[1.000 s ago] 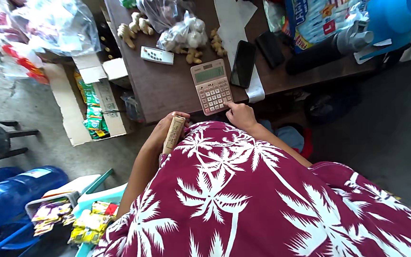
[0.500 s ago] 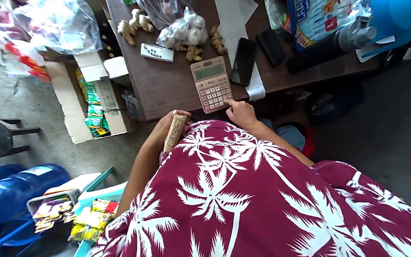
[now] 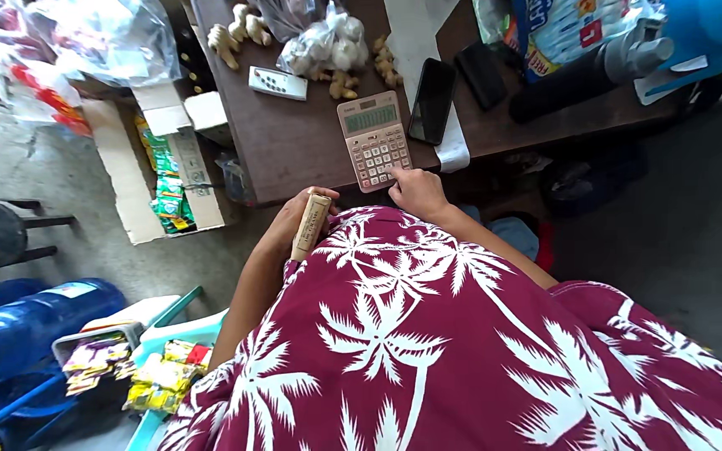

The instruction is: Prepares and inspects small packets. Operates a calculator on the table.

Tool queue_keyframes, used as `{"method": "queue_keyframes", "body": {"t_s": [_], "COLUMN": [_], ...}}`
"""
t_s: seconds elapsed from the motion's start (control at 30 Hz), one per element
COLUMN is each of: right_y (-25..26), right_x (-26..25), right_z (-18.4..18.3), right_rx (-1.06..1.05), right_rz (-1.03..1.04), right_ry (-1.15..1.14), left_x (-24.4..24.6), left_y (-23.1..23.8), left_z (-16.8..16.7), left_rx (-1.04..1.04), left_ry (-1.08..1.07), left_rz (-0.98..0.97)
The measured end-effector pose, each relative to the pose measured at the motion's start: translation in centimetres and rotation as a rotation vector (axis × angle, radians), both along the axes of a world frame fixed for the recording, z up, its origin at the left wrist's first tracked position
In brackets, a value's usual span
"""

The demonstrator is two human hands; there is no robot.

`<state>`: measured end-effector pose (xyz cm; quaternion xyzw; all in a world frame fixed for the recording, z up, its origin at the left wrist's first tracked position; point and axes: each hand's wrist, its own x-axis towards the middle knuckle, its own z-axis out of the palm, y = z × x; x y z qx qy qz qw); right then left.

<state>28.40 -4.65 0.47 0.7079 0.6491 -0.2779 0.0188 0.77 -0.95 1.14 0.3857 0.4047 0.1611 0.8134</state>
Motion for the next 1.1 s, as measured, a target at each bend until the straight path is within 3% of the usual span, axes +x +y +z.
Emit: {"method": "queue_keyframes", "body": {"t_s": [0.23, 0.33, 0.43, 0.6, 0.83, 1.1], "right_y": [3.2, 4.0, 3.5, 2.4, 1.8, 1.7], "right_x": [-2.7, -3.3, -3.2, -2.5, -1.9, -1.8], "right_z": [-0.5, -0.6, -0.6, -1.1, -1.4, -1.9], "right_rx": [-0.018, -0.102, -0.043, -0.025, -0.040, -0.019], "right_rz": [0.187, 0.203, 0.206, 0.252, 0.214, 0.192], "right_ry": [-0.001, -0.030, 0.060, 0.408, 0.522, 0.516], "left_x": [-0.1, -0.1, -0.3, 0.1, -0.3, -0.3], "left_y": [-0.6, -0.8, -1.0, -1.0, 1.7, 4.7], "left_z": [-0.4, -0.1, -0.4, -1.0, -2.2, -6.0], "left_rx": [0.013, 0.007, -0.003, -0.029, 0.100, 0.340], "left_ry": [-0.026, -0.021, -0.026, 0.174, 0.259, 0.455], "left_rz": [0.002, 0.013, 0.050, 0.394, 0.676, 0.569]}}
